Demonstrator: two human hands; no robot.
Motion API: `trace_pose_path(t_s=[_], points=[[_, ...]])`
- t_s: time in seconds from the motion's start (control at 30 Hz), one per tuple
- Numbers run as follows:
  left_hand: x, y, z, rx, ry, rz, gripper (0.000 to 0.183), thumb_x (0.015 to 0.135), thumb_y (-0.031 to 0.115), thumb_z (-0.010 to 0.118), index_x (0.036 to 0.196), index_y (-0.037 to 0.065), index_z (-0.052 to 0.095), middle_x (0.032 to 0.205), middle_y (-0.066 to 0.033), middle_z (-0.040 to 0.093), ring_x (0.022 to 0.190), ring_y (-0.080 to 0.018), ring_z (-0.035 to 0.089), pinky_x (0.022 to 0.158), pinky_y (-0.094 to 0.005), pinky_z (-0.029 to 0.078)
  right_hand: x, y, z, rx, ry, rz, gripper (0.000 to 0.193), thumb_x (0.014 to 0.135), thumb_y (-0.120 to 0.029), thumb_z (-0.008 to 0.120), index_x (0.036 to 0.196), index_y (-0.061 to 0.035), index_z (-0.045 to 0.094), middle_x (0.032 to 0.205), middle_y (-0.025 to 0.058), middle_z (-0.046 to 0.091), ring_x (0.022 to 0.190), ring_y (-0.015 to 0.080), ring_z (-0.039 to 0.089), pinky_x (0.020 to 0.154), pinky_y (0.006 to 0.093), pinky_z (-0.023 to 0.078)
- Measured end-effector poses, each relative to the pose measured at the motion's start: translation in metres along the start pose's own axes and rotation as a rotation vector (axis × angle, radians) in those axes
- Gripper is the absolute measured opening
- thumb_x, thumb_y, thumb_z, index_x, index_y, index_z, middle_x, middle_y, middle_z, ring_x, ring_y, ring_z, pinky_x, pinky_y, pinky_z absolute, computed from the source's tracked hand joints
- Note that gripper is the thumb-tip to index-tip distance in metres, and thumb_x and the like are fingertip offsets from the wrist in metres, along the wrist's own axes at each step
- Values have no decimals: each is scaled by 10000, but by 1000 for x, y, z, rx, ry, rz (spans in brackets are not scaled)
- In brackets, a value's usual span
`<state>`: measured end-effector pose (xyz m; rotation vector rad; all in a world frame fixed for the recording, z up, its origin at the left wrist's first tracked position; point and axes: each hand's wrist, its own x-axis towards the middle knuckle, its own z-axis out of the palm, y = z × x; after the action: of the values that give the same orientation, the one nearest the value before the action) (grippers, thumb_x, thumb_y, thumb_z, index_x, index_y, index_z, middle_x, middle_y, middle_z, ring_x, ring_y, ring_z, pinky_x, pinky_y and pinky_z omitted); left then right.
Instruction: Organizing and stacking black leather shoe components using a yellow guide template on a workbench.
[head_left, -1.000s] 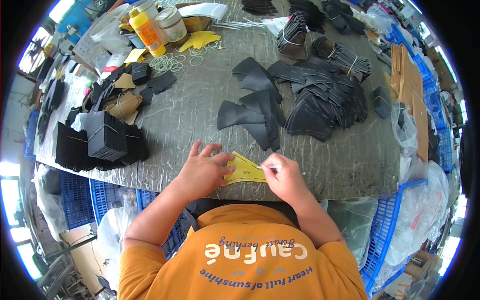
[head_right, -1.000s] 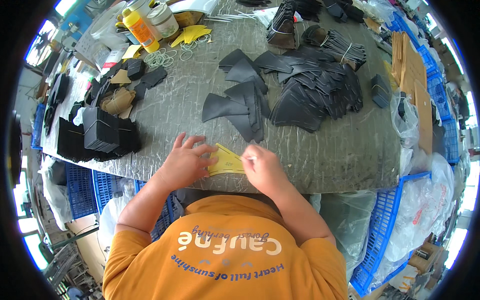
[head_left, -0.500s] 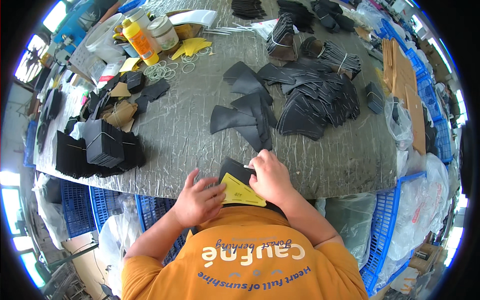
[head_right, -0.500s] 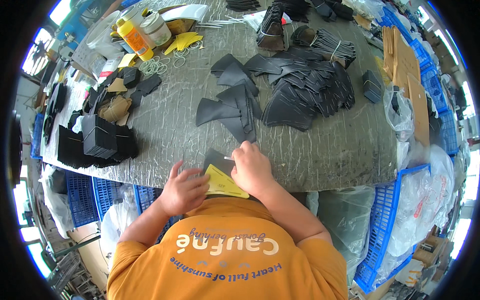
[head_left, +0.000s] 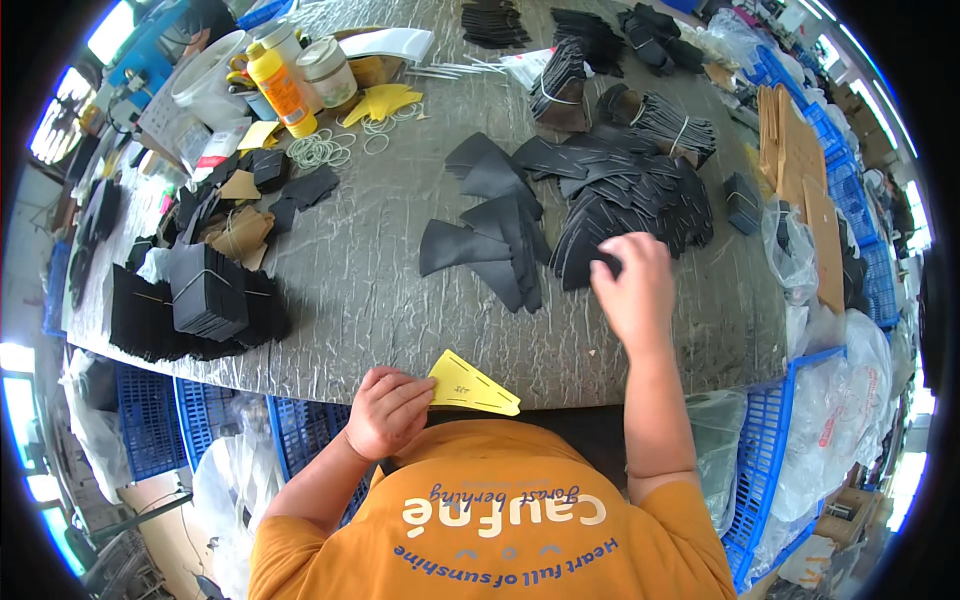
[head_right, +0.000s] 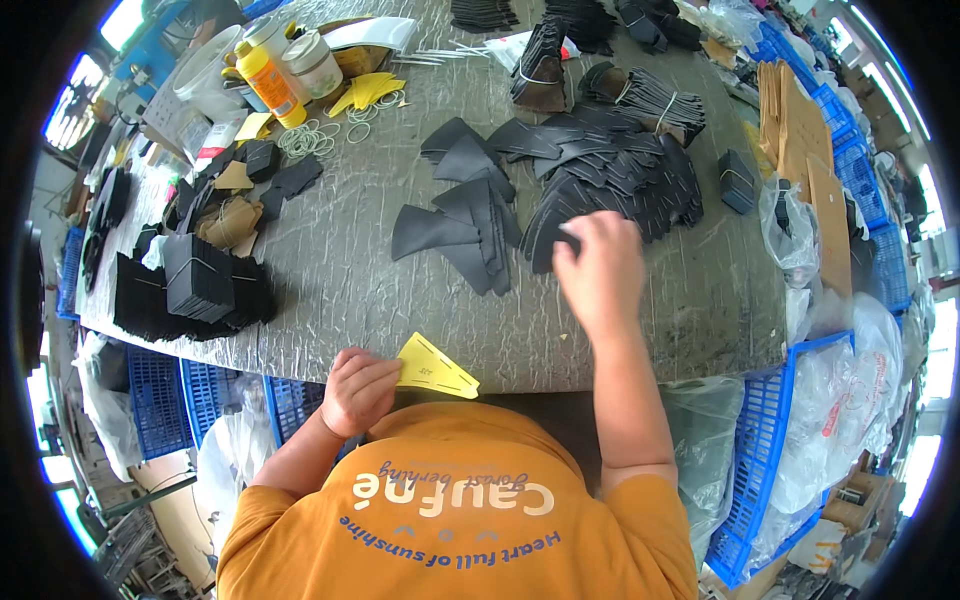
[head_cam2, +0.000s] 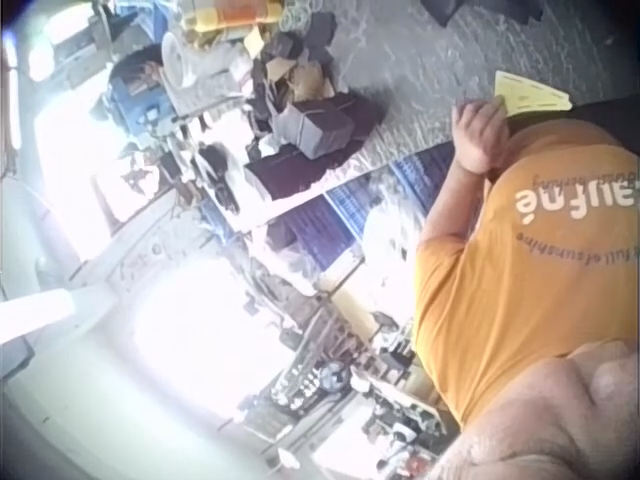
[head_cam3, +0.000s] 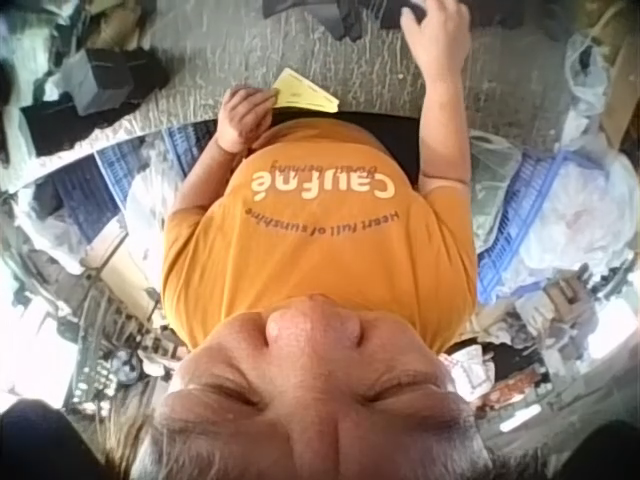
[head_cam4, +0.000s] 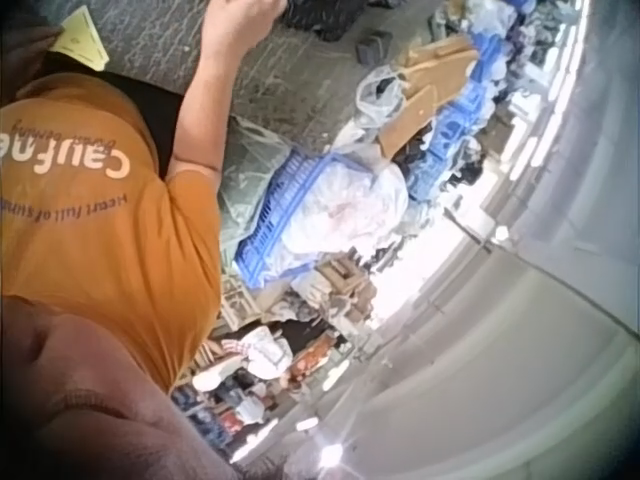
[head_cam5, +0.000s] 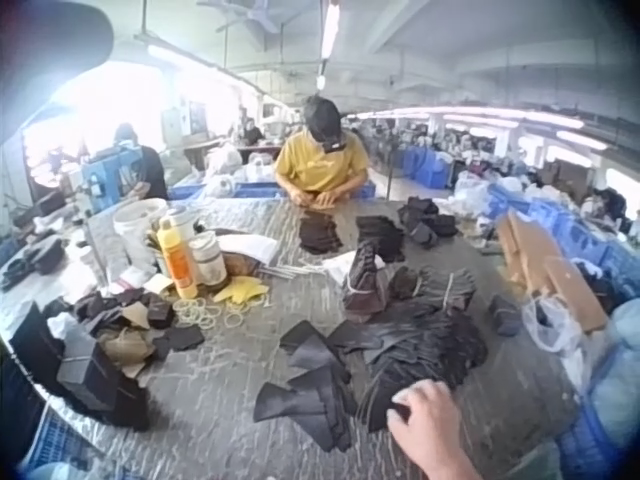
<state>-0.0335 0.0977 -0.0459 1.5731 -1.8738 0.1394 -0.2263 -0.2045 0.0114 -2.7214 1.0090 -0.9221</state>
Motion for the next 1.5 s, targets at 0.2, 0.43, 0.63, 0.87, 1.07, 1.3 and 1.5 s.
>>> trace_pose_path(t_s=[0.2,0.43,0.63,0.87,1.07,1.3,1.5], points=[[9,7,0,-12,71,-71,327,664,-31,731,985,7,682,1063,-107,723,824,-258,664,766,-396,513,24,-66,74,79,-261,-199,266,738,-136,775,969,-44,681,986,83,605,982,279,596,782,380,552],[-14,-10,-12,101,313,-357,290,702,-103,694,970,9,683,1008,-133,731,836,-299,689,750,-398,526,13,-69,64,167,-341,-256,277,705,-180,798,902,-51,650,950,83,611,959,275,605,751,392,554],[9,-11,-4,160,25,-308,293,729,-20,705,1012,56,687,1205,-148,673,1103,-347,641,1012,-514,467,-69,-69,12,236,-576,-74,358,727,-239,819,1001,-67,663,962,74,611,949,275,628,760,406,541],[30,3,17,44,-172,-214,306,733,39,754,1027,28,671,1241,-163,643,1207,-349,595,1051,-519,439,-94,-64,9,403,-505,23,417,744,-226,823,1101,-59,686,963,71,610,929,289,637,757,416,533],[37,3,23,-2,-141,-242,273,740,11,744,1004,9,674,1222,-170,651,1188,-362,602,1034,-497,465,-98,-62,15,385,-417,3,312,753,-163,801,1034,-60,711,940,68,603,863,277,639,711,402,535],[33,-1,26,-15,-143,-249,255,769,33,723,1017,0,671,1213,-154,654,1189,-348,598,1049,-490,462,-101,-64,16,400,-411,-5,299,738,-138,804,1008,-49,709,902,70,594,829,273,639,686,403,533],[36,-4,25,-37,-130,-249,234,771,29,718,998,-8,674,1195,-151,660,1165,-347,608,1031,-472,475,-103,-64,20,404,-393,-10,305,732,-135,805,1009,-51,706,897,70,594,808,272,640,673,403,531]])
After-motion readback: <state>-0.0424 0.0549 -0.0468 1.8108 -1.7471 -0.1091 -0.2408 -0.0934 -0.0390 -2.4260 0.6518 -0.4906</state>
